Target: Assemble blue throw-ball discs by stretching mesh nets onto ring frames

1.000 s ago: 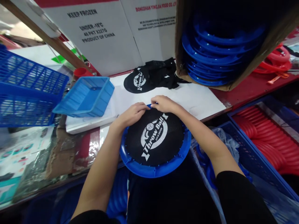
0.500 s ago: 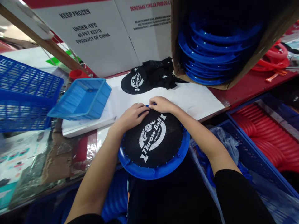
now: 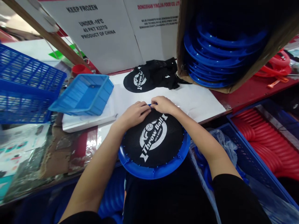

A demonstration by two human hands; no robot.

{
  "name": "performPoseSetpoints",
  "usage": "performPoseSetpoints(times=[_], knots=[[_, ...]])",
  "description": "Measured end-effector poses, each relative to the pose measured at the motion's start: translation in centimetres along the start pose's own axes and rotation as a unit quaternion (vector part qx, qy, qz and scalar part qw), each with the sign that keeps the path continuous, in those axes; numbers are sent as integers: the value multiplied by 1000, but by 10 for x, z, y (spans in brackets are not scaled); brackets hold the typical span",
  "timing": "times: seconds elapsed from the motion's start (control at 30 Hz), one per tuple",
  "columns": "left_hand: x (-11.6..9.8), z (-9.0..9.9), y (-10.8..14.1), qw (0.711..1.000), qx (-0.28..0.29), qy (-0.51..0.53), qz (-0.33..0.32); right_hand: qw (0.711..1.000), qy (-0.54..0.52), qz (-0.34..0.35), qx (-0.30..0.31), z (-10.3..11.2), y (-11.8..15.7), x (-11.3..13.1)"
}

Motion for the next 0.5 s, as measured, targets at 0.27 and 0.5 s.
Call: performPoseSetpoints(times=[0.27,0.5], knots=[[4,8,5,989,-81,121,10,992,-125,7,-7,3,1,-5],[12,5,8,984,-12,177,6,995,-53,78,-11,18,42,-3]])
Point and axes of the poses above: each hand's wrist, its own y-axis away from the middle knuckle, its own z-axis out of the back of the hand, x = y × z, the point moved 1 cm from there along -y, towards the middle knuckle, and after that the axes turned 9 degrees about -y, right-handed, at the moved point
